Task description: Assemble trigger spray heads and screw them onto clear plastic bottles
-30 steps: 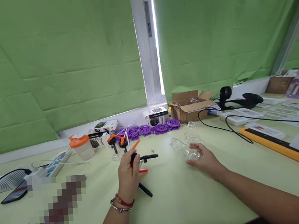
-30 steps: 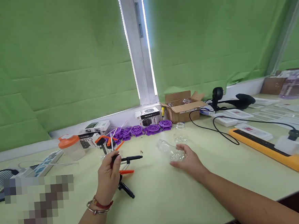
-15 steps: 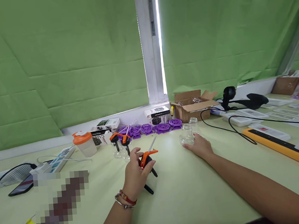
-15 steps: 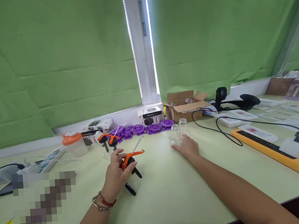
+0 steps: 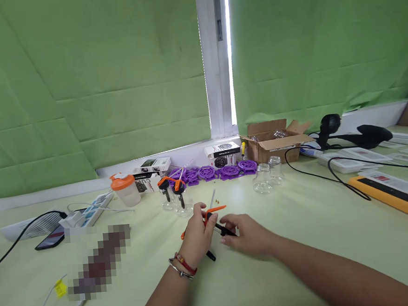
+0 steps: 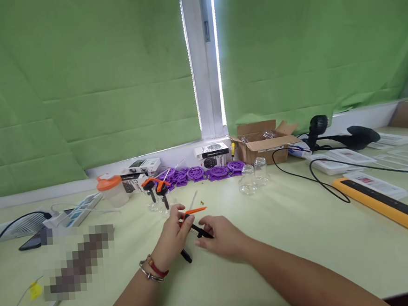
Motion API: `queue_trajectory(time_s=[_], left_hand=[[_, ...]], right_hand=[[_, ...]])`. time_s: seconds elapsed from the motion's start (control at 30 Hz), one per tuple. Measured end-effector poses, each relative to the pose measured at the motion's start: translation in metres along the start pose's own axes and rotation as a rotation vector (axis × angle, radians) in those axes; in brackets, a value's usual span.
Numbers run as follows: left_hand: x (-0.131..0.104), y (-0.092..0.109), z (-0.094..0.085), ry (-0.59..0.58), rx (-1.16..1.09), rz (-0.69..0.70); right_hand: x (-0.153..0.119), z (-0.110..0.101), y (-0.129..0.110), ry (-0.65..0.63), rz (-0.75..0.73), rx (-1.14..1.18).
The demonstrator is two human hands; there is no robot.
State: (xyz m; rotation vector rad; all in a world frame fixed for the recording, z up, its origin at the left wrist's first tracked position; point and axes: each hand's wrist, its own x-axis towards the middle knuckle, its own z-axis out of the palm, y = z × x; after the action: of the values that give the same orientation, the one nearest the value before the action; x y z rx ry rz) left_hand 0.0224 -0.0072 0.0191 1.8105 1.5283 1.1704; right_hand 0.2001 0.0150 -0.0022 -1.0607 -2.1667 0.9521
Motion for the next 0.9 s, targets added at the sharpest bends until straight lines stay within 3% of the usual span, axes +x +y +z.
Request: queue_trajectory(time_s=[0.1, 0.23, 0.3, 0.37, 0.47, 0.57, 0.7, 0.9], left_hand=[[0.002, -0.003, -0.007, -0.002, 0.186, 0.021], [0.023, -0.012, -0.032, 0.413, 0.444, -0.01], [0.038, -0.017, -0.041, 0.551, 0.521, -0.026], [0.053, -0.022, -0.046, 0.521, 0.624, 0.002], [0.069, -0.031, -0.046, 0.344, 0.76, -0.002], [0.076, -0.039, -0.045, 0.298, 0.811, -0.034], [0.071, -0.04, -0.051, 0.358, 0.809, 0.041], [0.052, -0.013, -0.072, 0.603, 0.618, 0.42]], right_hand=[[-0.005, 0.019, -0.003, -0.025, -0.011, -0.14], [-0.01, 0.019, -0.001, -0.015, -0.041, -0.248], [-0.01, 0.018, -0.002, -0.038, -0.07, -0.261], [-0.008, 0.02, -0.004, -0.066, -0.101, -0.276], [-0.002, 0.029, -0.007, -0.084, -0.138, -0.311], [0.004, 0.036, -0.007, -0.076, -0.138, -0.361], [0.015, 0.043, -0.007, -0.068, -0.166, -0.407], [0.039, 0.063, -0.011, -0.041, -0.208, -0.365]])
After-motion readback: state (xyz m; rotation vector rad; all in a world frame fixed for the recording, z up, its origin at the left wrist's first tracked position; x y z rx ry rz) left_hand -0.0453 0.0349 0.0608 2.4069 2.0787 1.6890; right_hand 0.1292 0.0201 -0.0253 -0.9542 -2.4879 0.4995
